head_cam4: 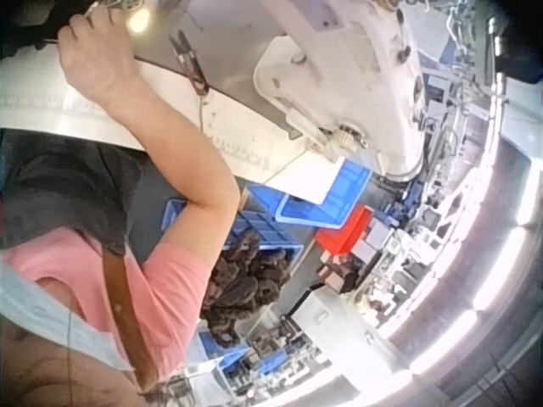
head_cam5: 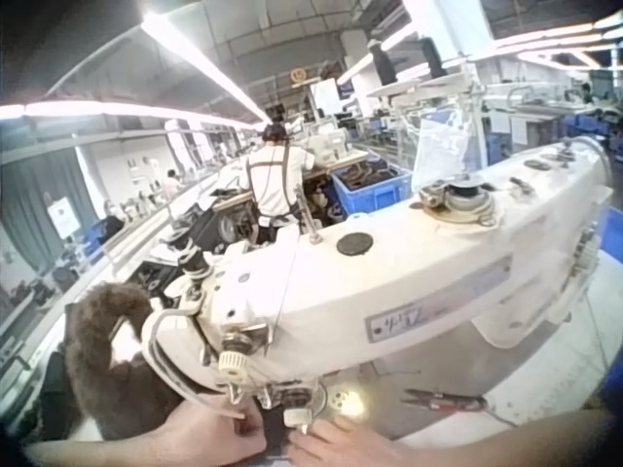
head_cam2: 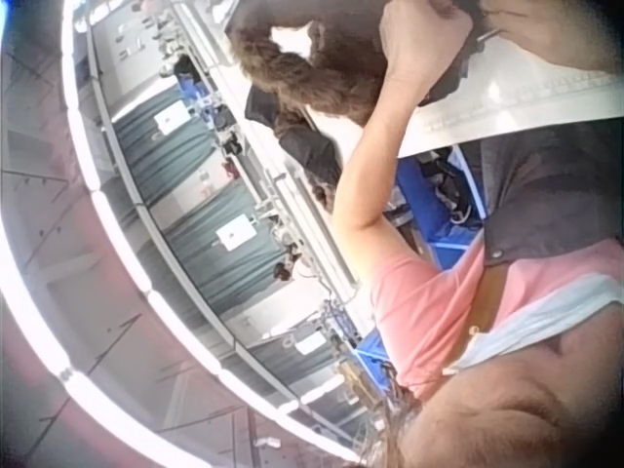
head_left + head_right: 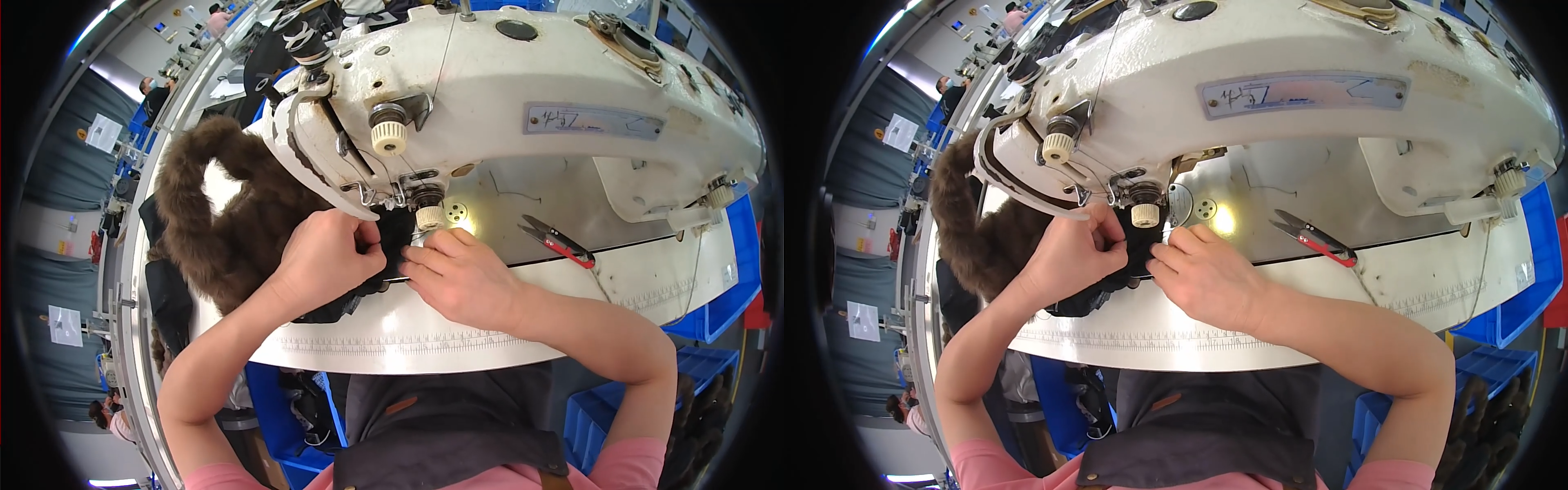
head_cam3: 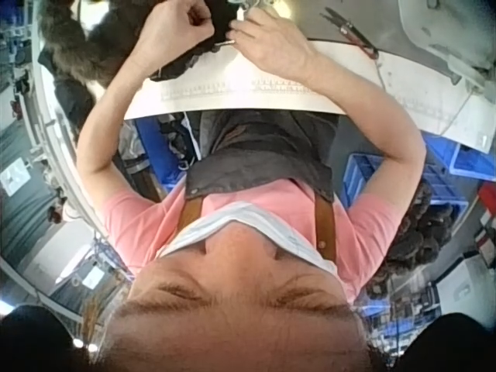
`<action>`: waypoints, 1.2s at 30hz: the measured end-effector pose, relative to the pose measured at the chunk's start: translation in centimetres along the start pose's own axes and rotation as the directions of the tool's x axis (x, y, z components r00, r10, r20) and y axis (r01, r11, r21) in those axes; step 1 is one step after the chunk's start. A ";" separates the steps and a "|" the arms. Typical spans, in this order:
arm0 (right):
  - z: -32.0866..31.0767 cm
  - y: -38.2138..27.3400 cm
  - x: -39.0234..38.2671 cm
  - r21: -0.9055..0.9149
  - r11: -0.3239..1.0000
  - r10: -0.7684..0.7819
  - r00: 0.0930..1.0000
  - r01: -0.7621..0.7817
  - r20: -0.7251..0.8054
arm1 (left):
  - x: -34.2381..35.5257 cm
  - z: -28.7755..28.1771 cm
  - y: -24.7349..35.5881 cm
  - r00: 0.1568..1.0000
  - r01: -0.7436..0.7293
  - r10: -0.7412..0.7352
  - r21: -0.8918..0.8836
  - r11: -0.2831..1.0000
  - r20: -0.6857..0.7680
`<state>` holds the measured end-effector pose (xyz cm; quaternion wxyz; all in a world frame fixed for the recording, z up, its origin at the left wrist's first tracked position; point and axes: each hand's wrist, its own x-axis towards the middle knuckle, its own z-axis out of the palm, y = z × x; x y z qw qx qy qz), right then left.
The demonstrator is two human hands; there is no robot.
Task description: The recorder is using an industrial sewing machine to sew components of a fur-trimmed bag.
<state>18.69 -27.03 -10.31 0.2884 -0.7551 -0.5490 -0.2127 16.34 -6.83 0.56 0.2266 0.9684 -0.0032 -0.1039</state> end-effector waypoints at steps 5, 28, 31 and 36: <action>0.0 -0.1 0.3 -0.032 0.997 0.066 0.997 -0.067 -0.027 | -0.4 0.5 0.2 0.992 -0.084 0.094 0.111 0.990 -0.084; 2.0 -2.1 1.4 -0.061 0.985 0.160 0.987 -0.158 0.014 | 0.1 1.9 -0.6 0.912 -0.318 0.388 0.374 0.871 -0.130; 1.8 -2.0 1.7 -0.009 0.990 0.142 0.987 -0.141 0.069 | -0.4 2.6 -0.3 0.840 -0.403 0.510 0.419 0.814 -0.183; 1.4 -1.5 1.9 0.023 0.994 0.103 0.965 -0.111 0.240 | -0.7 4.1 0.2 0.808 -0.403 0.544 0.461 0.791 -0.228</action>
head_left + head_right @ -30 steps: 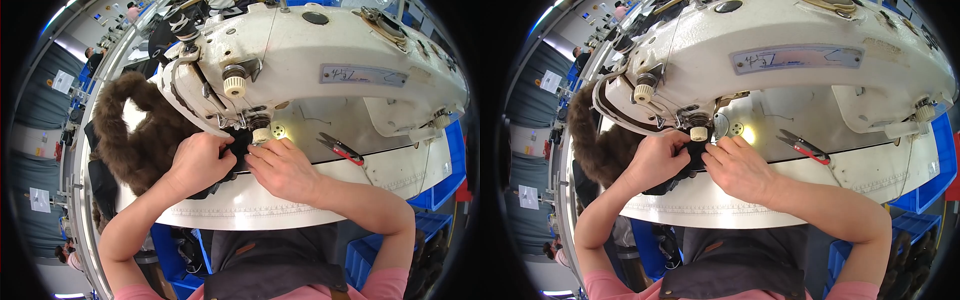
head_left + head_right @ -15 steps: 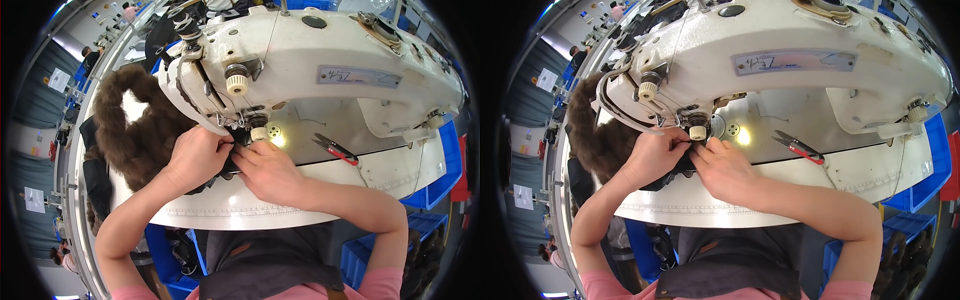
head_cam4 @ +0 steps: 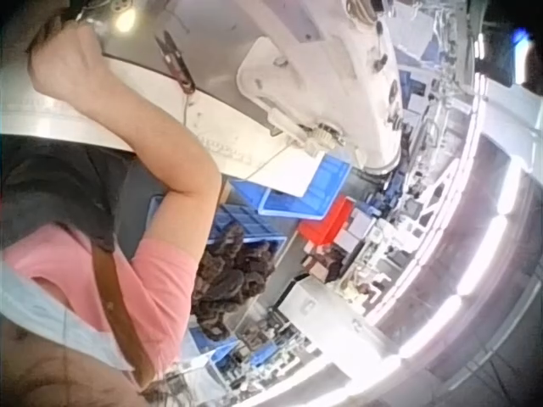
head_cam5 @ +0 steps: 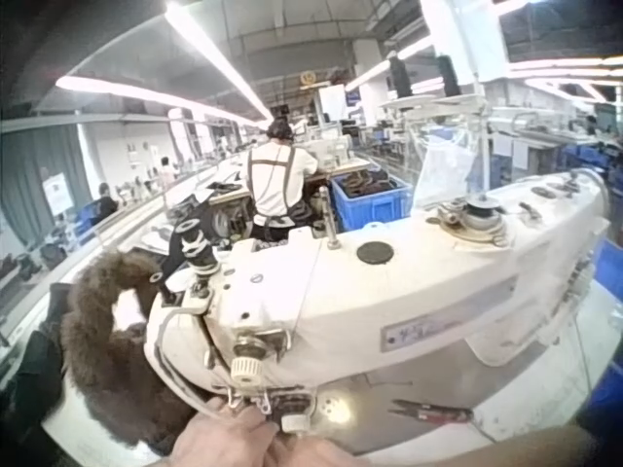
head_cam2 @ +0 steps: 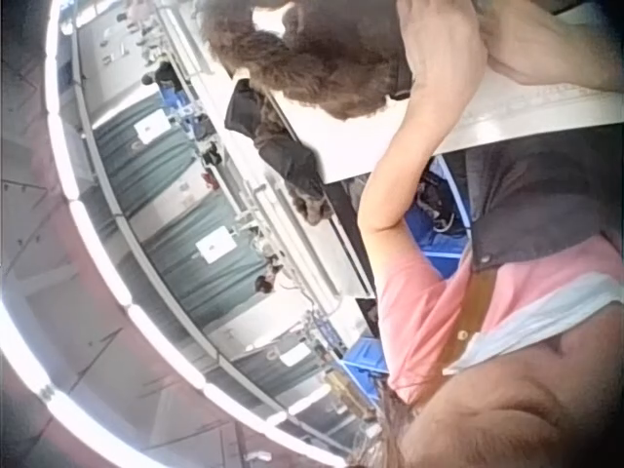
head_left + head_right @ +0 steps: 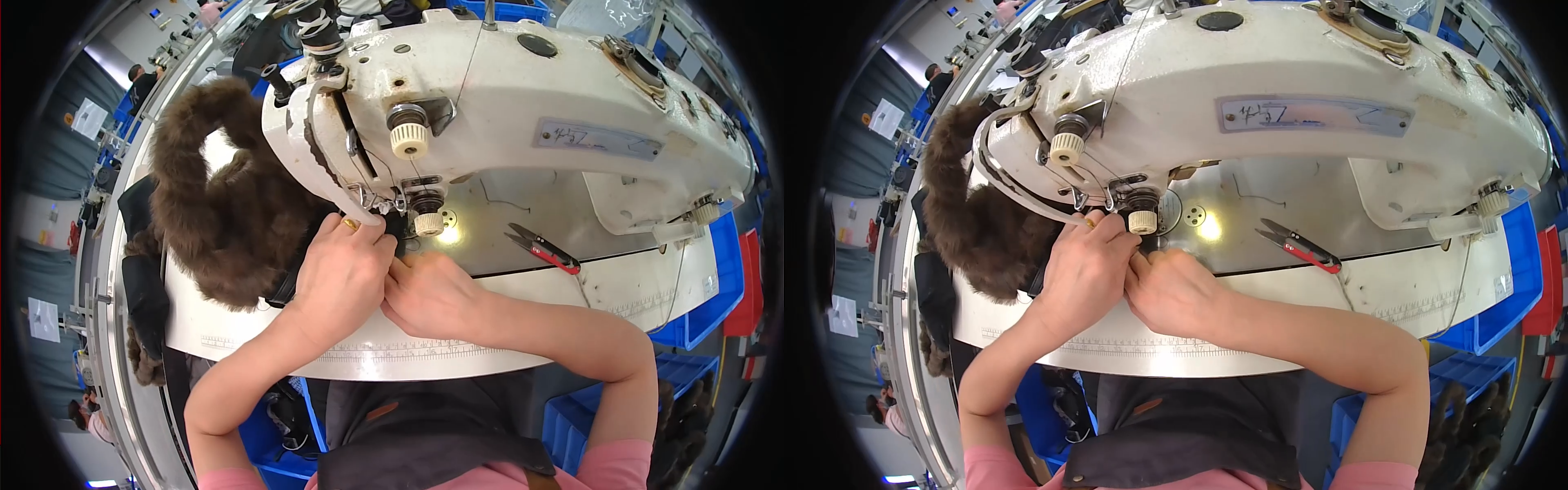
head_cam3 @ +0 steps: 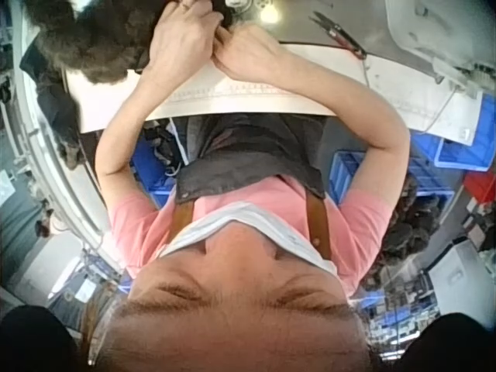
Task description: The recorder is using an industrial sewing machine to sew components of a fur-trimmed bag.
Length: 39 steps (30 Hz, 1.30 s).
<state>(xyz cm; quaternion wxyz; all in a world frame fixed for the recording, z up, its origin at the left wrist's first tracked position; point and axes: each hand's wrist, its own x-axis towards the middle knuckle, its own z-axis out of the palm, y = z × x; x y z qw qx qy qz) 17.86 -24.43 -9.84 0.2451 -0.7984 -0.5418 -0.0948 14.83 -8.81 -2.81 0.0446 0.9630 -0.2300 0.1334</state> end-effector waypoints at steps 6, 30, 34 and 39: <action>0.0 -0.5 -0.8 -0.079 0.805 -0.577 0.744 0.588 -0.336 | -0.3 1.0 1.4 1.000 -0.027 0.028 0.109 0.994 -0.001; -2.2 4.2 -1.9 -0.091 0.993 0.060 0.993 -0.069 -0.102 | -1.3 4.0 4.7 0.978 0.129 -0.074 0.281 0.951 -0.197; -1.6 4.3 -1.7 -0.050 0.993 0.103 0.989 -0.109 -0.107 | -0.9 4.0 4.2 0.981 0.114 -0.065 0.271 0.956 -0.184; -2.5 4.1 -1.9 -0.036 0.993 0.108 0.984 -0.114 -0.139 | -0.6 4.4 3.7 0.974 0.142 -0.078 0.309 0.940 -0.211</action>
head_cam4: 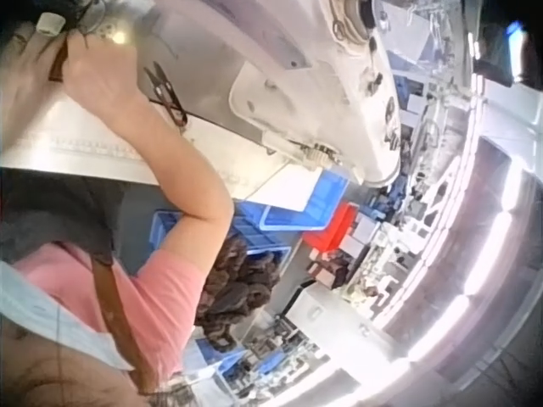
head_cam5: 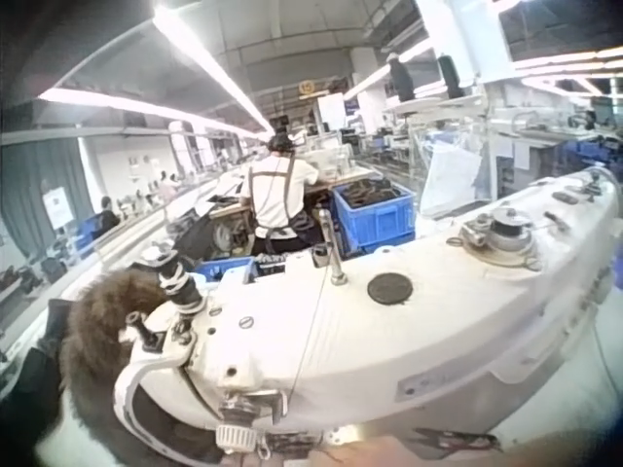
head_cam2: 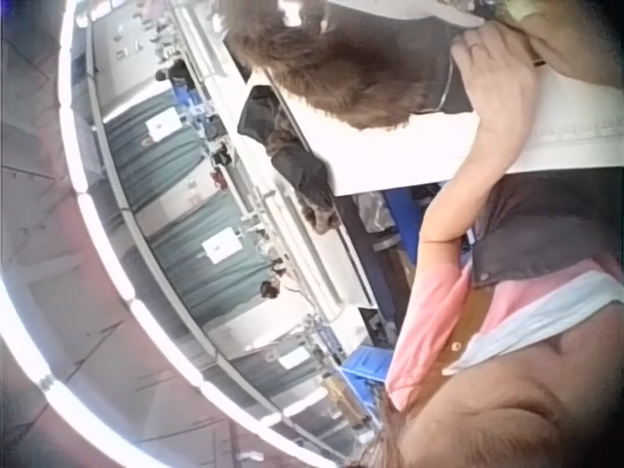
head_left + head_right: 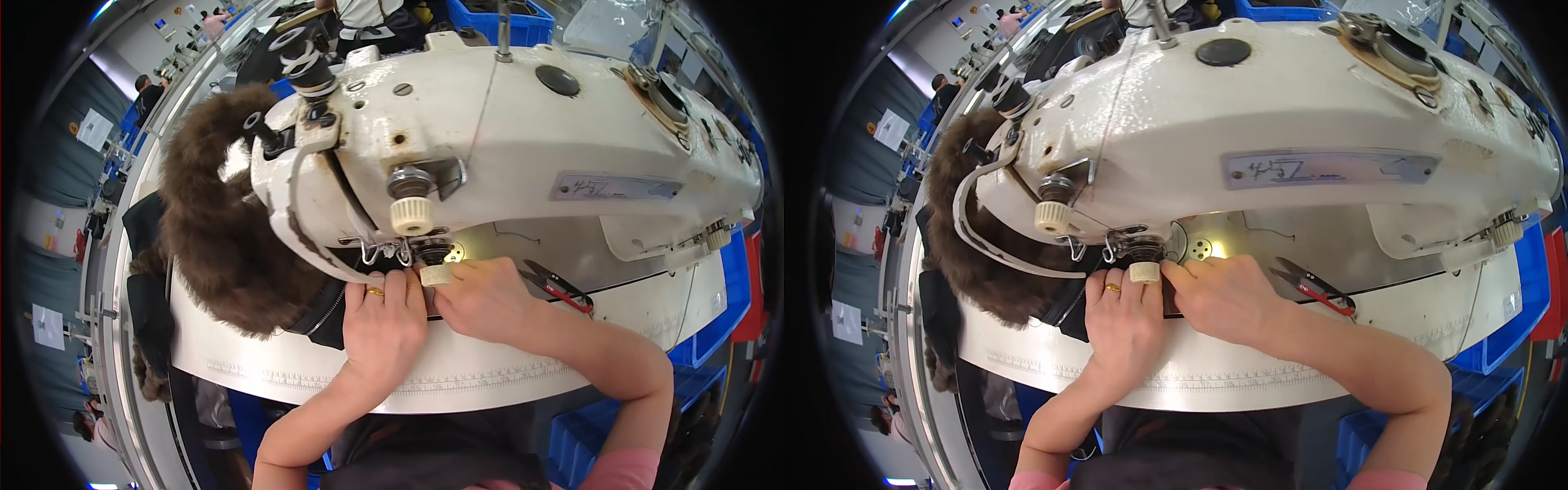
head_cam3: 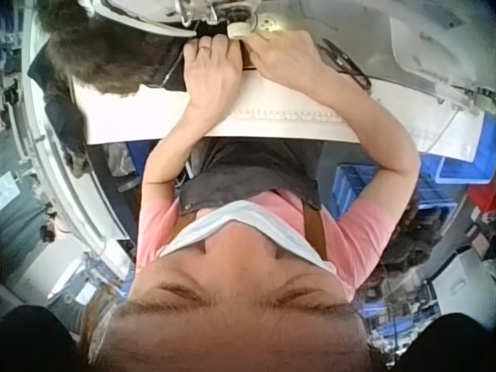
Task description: The recorder is using an industrial sewing machine to sew components of a fur-trimmed bag.
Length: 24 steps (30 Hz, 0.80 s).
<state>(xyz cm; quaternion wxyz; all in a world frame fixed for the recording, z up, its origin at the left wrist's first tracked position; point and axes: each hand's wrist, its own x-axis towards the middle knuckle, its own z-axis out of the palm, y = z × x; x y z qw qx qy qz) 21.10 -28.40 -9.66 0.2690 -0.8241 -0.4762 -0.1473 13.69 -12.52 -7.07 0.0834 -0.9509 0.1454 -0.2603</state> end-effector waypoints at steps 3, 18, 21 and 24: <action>-0.3 0.3 -0.2 -0.004 1.000 -0.020 0.999 0.020 -0.048 | 0.4 0.5 -0.3 0.998 -0.021 0.021 0.006 1.000 -0.051; 0.1 0.8 0.7 0.127 0.990 0.066 0.996 -0.058 -0.055 | 0.3 0.1 -0.7 0.997 0.000 0.004 -0.052 0.999 0.075; 1.0 0.7 1.8 0.198 0.978 0.058 0.998 -0.063 0.029 | -0.1 -0.7 -1.4 0.993 -0.058 0.069 -0.109 0.992 0.097; 1.6 -0.3 2.9 0.190 0.979 0.065 0.996 -0.075 0.060 | -0.7 -2.7 -2.7 0.987 -0.108 0.129 -0.199 0.974 0.095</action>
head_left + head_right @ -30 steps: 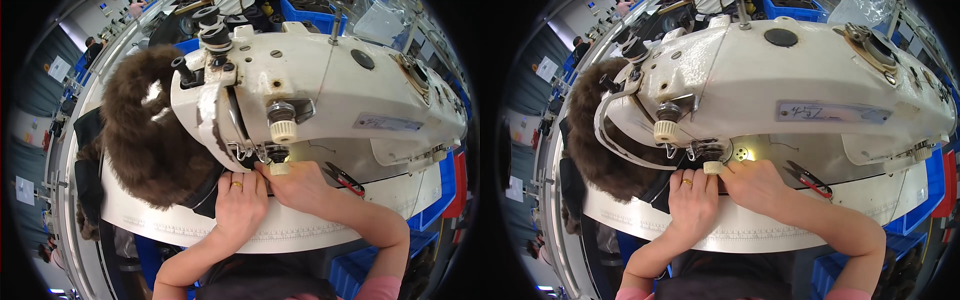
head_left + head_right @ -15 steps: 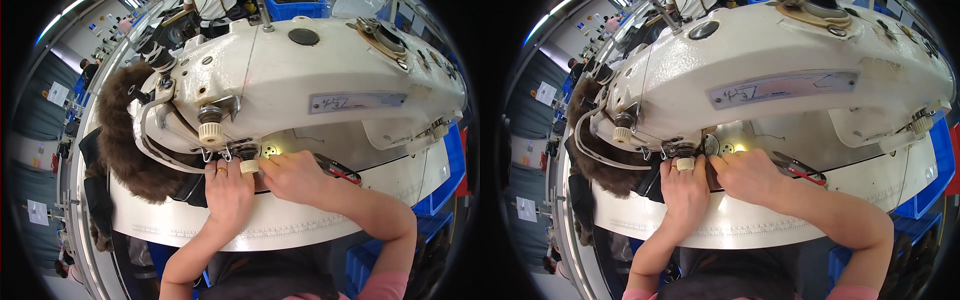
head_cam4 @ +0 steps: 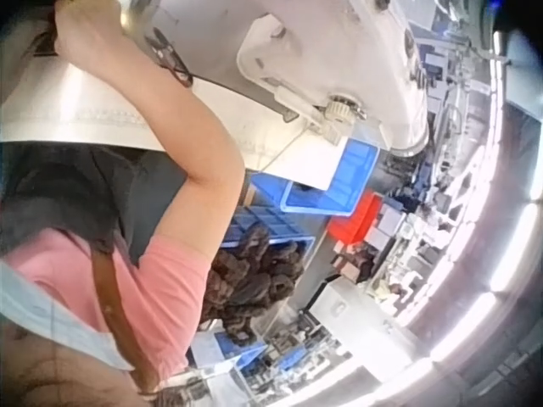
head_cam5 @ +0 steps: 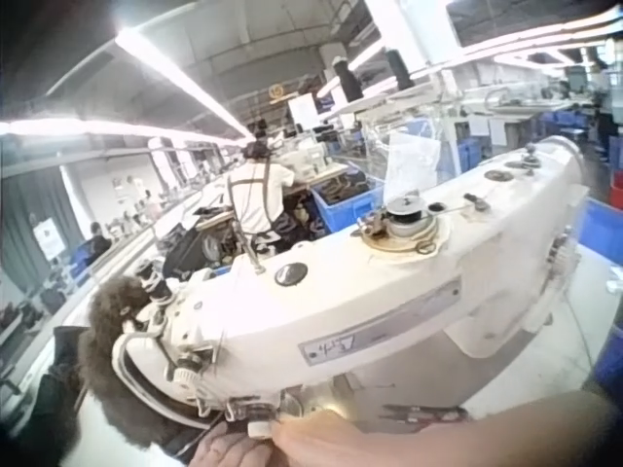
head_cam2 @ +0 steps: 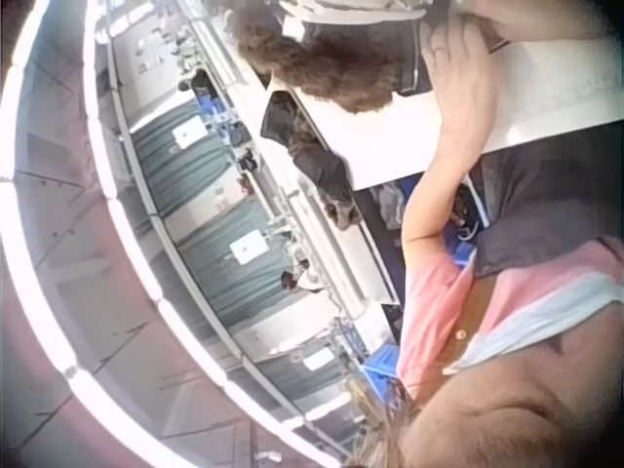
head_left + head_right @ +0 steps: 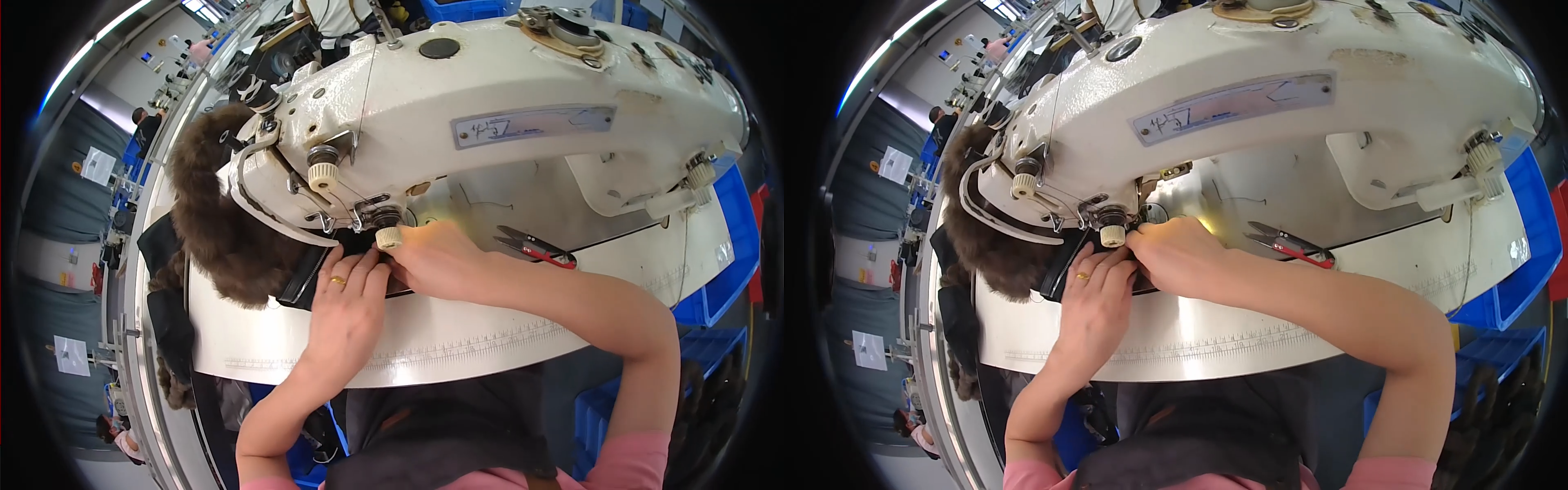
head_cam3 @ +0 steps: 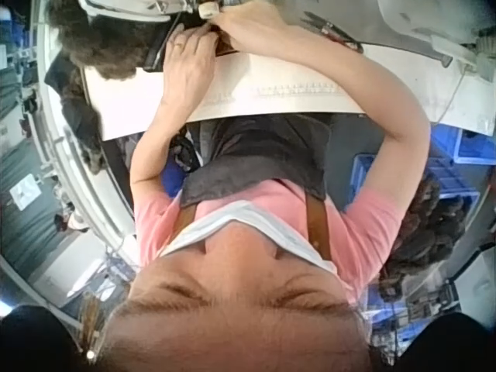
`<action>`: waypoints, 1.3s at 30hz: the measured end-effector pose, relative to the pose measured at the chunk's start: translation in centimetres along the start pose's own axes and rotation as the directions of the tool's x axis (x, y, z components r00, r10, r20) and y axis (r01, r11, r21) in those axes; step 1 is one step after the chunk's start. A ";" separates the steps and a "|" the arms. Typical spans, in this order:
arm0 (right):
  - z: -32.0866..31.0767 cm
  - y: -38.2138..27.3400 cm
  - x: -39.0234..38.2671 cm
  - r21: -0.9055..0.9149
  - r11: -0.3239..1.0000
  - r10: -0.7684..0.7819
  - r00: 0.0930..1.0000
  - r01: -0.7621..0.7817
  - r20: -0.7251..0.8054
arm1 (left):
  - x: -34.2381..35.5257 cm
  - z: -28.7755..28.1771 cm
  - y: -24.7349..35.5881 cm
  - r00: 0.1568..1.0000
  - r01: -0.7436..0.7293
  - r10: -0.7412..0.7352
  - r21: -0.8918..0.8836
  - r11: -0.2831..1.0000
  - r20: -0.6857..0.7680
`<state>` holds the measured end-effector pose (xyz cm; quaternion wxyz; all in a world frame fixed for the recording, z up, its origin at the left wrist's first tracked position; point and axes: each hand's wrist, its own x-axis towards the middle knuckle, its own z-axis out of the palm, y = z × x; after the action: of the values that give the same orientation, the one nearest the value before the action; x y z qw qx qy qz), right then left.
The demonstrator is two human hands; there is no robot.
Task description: The recorder is using an industrial sewing machine to sew components of a fur-trimmed bag.
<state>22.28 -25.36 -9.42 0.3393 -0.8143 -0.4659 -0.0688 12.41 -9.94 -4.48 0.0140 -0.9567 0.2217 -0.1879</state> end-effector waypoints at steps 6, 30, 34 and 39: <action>1.5 -1.4 0.2 -0.037 0.993 0.112 0.990 -0.116 -0.086 | 0.9 -3.8 -2.6 0.988 -0.147 0.142 0.081 0.986 0.062; 1.4 -2.7 0.4 -0.258 0.950 -0.145 0.981 0.175 0.131 | -4.4 -2.4 -4.4 0.951 -0.309 0.310 0.126 0.943 0.011; 0.5 -3.2 2.4 -0.195 0.944 -0.233 0.955 0.268 0.183 | -4.3 -2.2 -4.9 0.940 -0.340 0.342 0.079 0.937 -0.014; 0.4 -3.8 3.0 -0.260 0.928 -0.217 0.954 0.267 0.206 | -6.4 -2.6 -3.5 0.950 -0.299 0.303 0.068 0.952 -0.077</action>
<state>20.78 -21.71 -6.62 0.1657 -0.7934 -0.5762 -0.1055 7.64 -3.92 -3.93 0.0593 -0.9020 0.3601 -0.2307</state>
